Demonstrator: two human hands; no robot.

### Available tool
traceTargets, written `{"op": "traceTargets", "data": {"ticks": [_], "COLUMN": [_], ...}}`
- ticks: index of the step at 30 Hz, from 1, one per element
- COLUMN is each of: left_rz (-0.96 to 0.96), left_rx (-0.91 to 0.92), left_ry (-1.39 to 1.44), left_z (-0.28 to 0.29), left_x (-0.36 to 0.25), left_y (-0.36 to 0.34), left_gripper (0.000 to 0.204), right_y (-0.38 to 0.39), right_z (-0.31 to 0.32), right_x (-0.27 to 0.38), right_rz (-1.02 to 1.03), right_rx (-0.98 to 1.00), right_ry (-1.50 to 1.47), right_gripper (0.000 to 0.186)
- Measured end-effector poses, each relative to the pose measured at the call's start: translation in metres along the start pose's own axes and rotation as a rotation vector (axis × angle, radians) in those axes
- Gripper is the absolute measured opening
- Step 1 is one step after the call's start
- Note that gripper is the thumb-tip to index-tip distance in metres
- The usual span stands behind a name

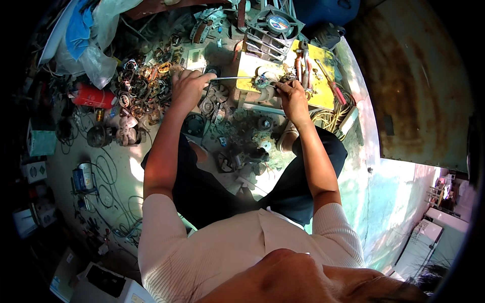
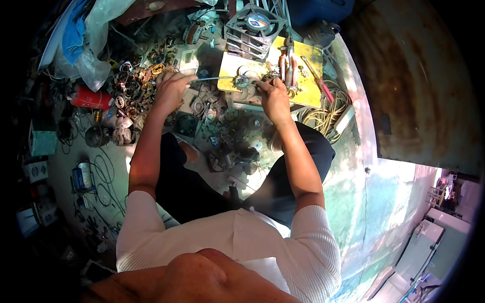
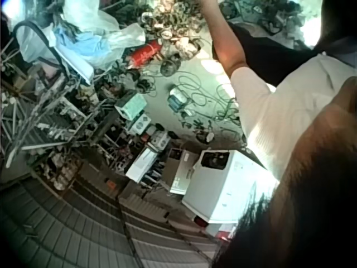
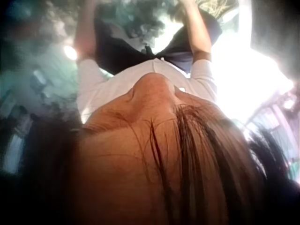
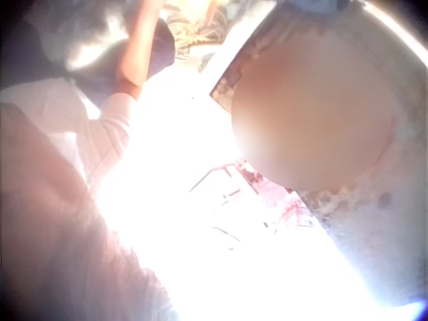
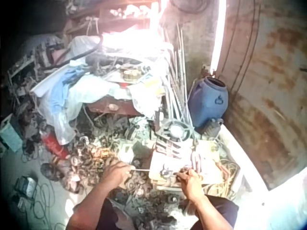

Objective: The person disassembles a small electric fan using a screwdriver and pliers, prying apart the components to access the internal motor and wiring.

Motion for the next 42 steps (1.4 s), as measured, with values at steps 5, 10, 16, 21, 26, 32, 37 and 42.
{"op": "traceTargets", "data": {"ticks": [5,10,16,21,26,32,37,42], "left_rz": [-0.039,0.032,-0.044,-0.249,-0.327,-0.308,-0.287,-0.296], "left_rx": [0.01,0.228,0.36,0.384,0.515,0.599,0.566,0.388], "left_ry": [0.015,0.111,0.055,-0.056,-0.166,-0.221,-0.196,-0.05], "left_z": [-0.002,0.001,0.007,0.013,0.01,-0.011,-0.024,-0.055], "left_x": [-0.002,0.0,0.0,0.004,-0.005,-0.001,0.003,0.019], "left_y": [-0.004,-0.01,-0.038,-0.071,-0.103,-0.122,-0.12,-0.093], "left_gripper": [0.032,0.032,0.031,0.026,0.033,0.042,0.041,0.034], "right_y": [0.0,0.0,-0.002,-0.003,-0.003,-0.004,0.001,0.009], "right_z": [0.0,0.0,0.0,0.0,0.0,0.0,0.002,0.002], "right_x": [-0.002,-0.002,-0.005,-0.004,-0.004,-0.004,0.007,0.012], "right_rz": [0.002,0.036,0.032,0.053,0.091,0.038,0.116,0.061], "right_rx": [-0.005,-0.019,0.007,0.0,-0.012,0.02,-0.049,-0.073], "right_ry": [-0.025,-0.018,-0.027,-0.023,-0.017,-0.045,0.016,0.034], "right_gripper": [0.021,0.022,0.021,0.021,0.02,0.025,0.022,0.024]}}
Point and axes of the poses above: each hand's wrist, its own y-axis away from the middle knuckle, its own z-axis out of the back of the hand, x = y × z, the point moved 2 cm from there along -y, towards the middle knuckle, and after that the axes turned 8 degrees about -x, right-handed, at the moved point
